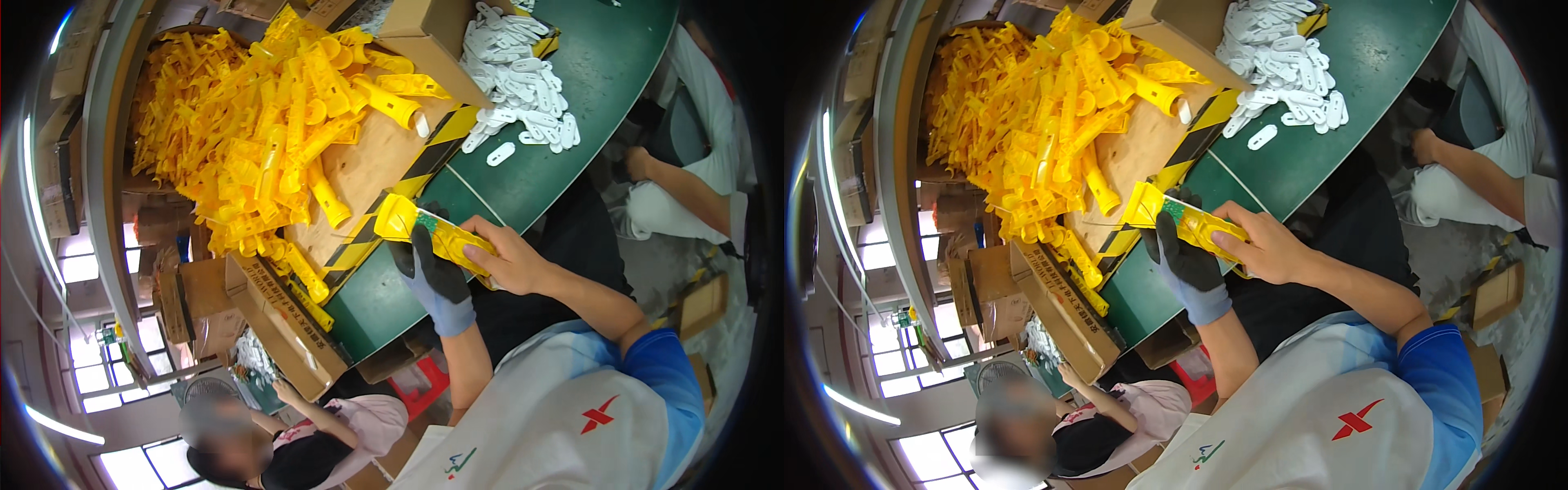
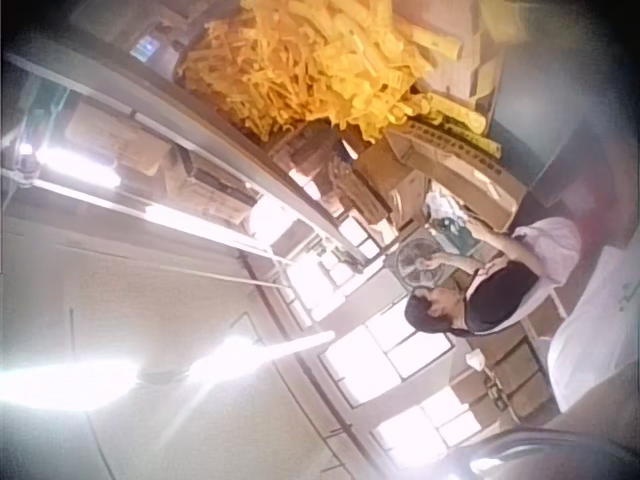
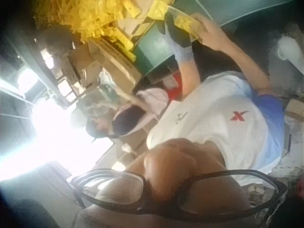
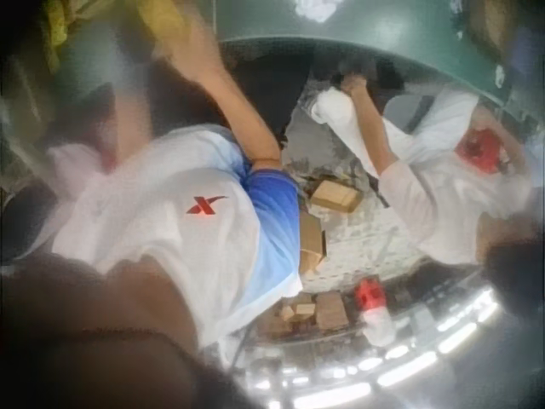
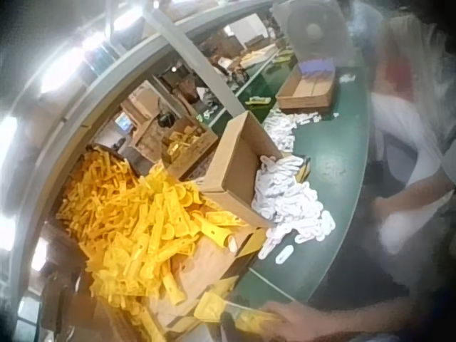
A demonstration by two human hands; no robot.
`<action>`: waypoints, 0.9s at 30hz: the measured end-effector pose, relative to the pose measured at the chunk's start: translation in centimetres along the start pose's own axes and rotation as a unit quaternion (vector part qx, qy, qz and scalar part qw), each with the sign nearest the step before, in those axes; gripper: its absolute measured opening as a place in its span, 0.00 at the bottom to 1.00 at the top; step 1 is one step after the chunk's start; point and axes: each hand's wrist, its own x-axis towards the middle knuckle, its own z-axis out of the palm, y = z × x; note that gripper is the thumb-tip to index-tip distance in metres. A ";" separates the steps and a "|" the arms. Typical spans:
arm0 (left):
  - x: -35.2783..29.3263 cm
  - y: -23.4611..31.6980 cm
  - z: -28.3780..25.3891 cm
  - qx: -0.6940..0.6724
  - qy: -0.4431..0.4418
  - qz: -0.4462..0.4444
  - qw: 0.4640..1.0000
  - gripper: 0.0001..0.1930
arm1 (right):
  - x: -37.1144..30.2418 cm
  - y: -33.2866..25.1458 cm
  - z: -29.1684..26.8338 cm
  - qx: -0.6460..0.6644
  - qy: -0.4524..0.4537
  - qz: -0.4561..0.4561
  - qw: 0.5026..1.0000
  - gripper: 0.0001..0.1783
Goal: Assembling electronic components and wiring into yellow plastic light housings on an industrial assembly line.
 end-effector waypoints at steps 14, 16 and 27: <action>-1.2 -3.6 -1.7 -0.166 -0.064 -0.072 0.981 0.29 | -3.4 -2.8 -2.8 -0.093 -0.038 0.032 0.994 0.25; -2.0 -4.0 0.7 -0.084 -0.063 -0.046 0.993 0.22 | -4.7 -1.9 -3.4 -0.136 0.045 -0.006 0.990 0.26; -6.8 -4.2 -4.4 0.058 -0.177 -0.119 0.975 0.24 | 0.6 -4.5 -27.7 -0.503 0.435 -0.015 0.747 0.31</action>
